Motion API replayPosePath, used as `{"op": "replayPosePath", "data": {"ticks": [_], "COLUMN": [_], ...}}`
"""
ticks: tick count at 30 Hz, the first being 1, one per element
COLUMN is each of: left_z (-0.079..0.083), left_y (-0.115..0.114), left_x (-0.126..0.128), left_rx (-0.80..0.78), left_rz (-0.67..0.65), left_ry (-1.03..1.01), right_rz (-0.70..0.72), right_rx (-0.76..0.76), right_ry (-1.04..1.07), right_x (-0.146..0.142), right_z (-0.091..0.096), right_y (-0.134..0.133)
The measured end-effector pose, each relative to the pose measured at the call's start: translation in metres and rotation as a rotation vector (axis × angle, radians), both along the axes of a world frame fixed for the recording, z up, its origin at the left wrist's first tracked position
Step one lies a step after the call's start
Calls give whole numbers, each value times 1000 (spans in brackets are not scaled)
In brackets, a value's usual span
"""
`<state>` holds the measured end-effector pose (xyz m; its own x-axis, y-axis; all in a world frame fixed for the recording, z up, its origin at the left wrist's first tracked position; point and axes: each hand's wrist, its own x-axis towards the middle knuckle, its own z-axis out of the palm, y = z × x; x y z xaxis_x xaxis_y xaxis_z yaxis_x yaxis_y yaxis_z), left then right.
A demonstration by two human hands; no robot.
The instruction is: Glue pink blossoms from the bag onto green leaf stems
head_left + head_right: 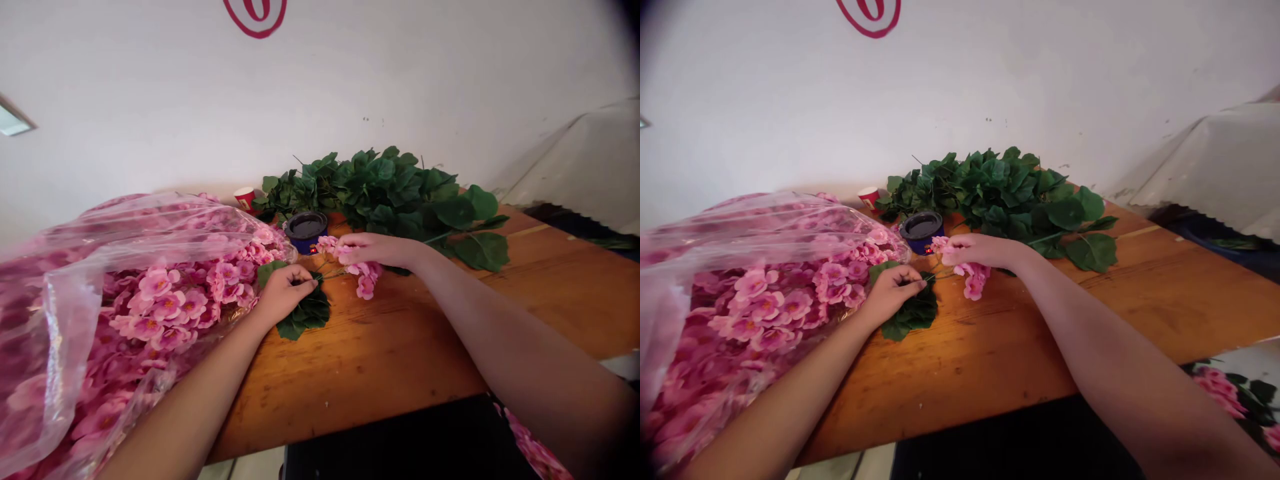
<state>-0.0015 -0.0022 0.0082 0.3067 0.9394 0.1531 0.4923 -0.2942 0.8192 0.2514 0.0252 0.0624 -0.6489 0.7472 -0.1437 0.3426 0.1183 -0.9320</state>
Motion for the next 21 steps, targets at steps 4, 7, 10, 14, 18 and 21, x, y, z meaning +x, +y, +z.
{"op": "replayPosePath", "data": {"ticks": [4,7,10,14,18,21], "left_z": [-3,-2,0,1,1,2], "left_y": [3,3,1,0,0,0], "left_x": [-2,-2,-1,0,0,0], "left_rx": [-3,-9,-23,-56,-64,-64], "left_rz": [-4,-12,-7,-11,-12,-13], "left_ry": [-3,0,3,-17,-24,-21], "right_rz": [21,9,-14,-49,-74,-94], "right_rx": [33,145,286,247,193,246], "right_ry": [-139,-260,-368,-394,-369,-356], "right_x": [2,-1,-5,-10,-11,-9], "right_z": [2,-1,-4,-10,-17,-19], "right_y": [-4,-3,0,1,5,10]}}
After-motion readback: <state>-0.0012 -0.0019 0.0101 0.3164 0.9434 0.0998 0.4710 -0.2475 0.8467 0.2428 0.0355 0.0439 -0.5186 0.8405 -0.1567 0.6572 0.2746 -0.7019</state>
